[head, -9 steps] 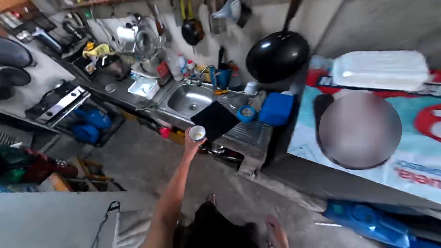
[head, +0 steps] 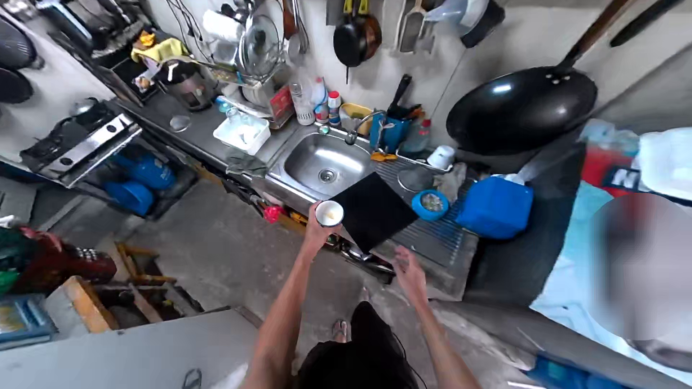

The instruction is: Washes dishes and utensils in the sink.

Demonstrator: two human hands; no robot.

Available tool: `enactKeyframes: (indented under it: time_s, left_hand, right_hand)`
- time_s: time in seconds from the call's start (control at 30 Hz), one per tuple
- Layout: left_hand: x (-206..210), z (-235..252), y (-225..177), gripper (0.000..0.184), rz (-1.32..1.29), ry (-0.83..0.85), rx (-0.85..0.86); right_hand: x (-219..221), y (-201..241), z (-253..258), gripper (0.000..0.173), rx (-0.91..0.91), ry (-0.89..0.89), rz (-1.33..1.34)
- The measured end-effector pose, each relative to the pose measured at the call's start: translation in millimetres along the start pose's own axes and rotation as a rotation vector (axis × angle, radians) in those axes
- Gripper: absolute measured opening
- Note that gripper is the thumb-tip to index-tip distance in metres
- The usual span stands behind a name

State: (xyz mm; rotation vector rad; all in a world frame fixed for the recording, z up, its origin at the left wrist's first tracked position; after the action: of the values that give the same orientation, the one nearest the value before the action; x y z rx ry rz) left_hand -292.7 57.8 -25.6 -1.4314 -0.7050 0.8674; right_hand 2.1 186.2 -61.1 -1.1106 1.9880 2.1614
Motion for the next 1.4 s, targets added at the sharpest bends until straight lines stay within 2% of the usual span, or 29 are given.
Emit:
enactKeyframes:
  time_s: [0.1, 0.2, 0.23, 0.3, 0.37, 0.43, 0.5, 0.6, 0.7, 0.8, 0.97, 1.07, 1.13, 1.23, 1.3, 1.37, 1.4]
  left_hand:
    - [0, 62, 19, 0.107, 0.009, 0.017, -0.028]
    - [11, 126, 44, 0.107, 0.04, 0.078, -0.034]
    - [16, 147, 49, 0.106, 0.045, 0.096, -0.038]
    - [23, 179, 64, 0.108, 0.065, 0.126, -0.076]
    - [34, 210, 81, 0.11, 0.094, 0.16, -0.099]
    - [47, 243, 95, 0.11, 0.127, 0.2, -0.106]
    - [60, 274, 103, 0.109, 0.161, 0.25, -0.112]
    - [80, 320, 119, 0.107, 0.164, 0.327, -0.095]
    - [102, 360, 143, 0.106, 0.156, 0.398, -0.095]
    - [125, 393, 153, 0.106, 0.16, 0.5, -0.126]
    - [144, 415, 155, 0.1, 0.17, 0.699, -0.206]
    - [144, 420, 148, 0.093, 0.14, 0.802, -0.157]
    - [140, 429, 146, 0.086, 0.114, 0.832, -0.1]
    - [132, 442, 157, 0.095, 0.089, 0.842, -0.154]
    - [126, 446, 161, 0.098, 0.078, 0.789, -0.189]
    - [126, 450, 157, 0.102, 0.119, 0.732, -0.138]
    - [128, 450, 153, 0.102, 0.157, 0.727, -0.089]
  right_hand:
    - [18, 44, 113, 0.047, -0.065, -0.106, 0.063]
    - [45, 63, 244, 0.044, -0.047, -0.188, 0.014]
    - [57, 64, 290, 0.048, -0.012, -0.186, -0.026]
    - [86, 48, 364, 0.069, 0.064, -0.189, -0.112]
    - [110, 37, 418, 0.09, 0.085, -0.213, -0.156]
    - [126, 38, 456, 0.1, 0.1, -0.22, -0.17]
    - [138, 41, 473, 0.099, 0.124, -0.2, -0.201]
    - [152, 44, 468, 0.086, 0.135, -0.148, -0.269]
    - [170, 38, 453, 0.069, 0.094, 0.021, -0.349]
    - [185, 51, 436, 0.059, 0.028, 0.028, -0.389]
    - [259, 99, 418, 0.047, -0.201, 0.188, -0.375]
    - [283, 106, 435, 0.064, -0.12, 0.128, -0.45]
    - [294, 112, 440, 0.067, -0.077, 0.12, -0.418]
    - [290, 118, 447, 0.063, -0.007, 0.125, -0.42]
    - [288, 113, 452, 0.055, 0.081, 0.092, -0.404]
    - [287, 105, 455, 0.042, 0.269, -0.018, -0.245]
    - [289, 100, 455, 0.044, 0.357, -0.083, -0.155]
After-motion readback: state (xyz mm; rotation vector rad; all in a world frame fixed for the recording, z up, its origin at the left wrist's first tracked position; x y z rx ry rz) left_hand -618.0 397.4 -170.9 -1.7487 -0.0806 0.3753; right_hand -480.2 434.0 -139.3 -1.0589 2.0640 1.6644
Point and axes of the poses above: each hand's wrist, its own z-axis towards the middle knuckle, its own x-axis out of the palm, y = z × x, the point moved 8 cm from there along z, towards the middle knuckle, and after that the axes turned 8 degrees about -y, right-handed, at the moved point
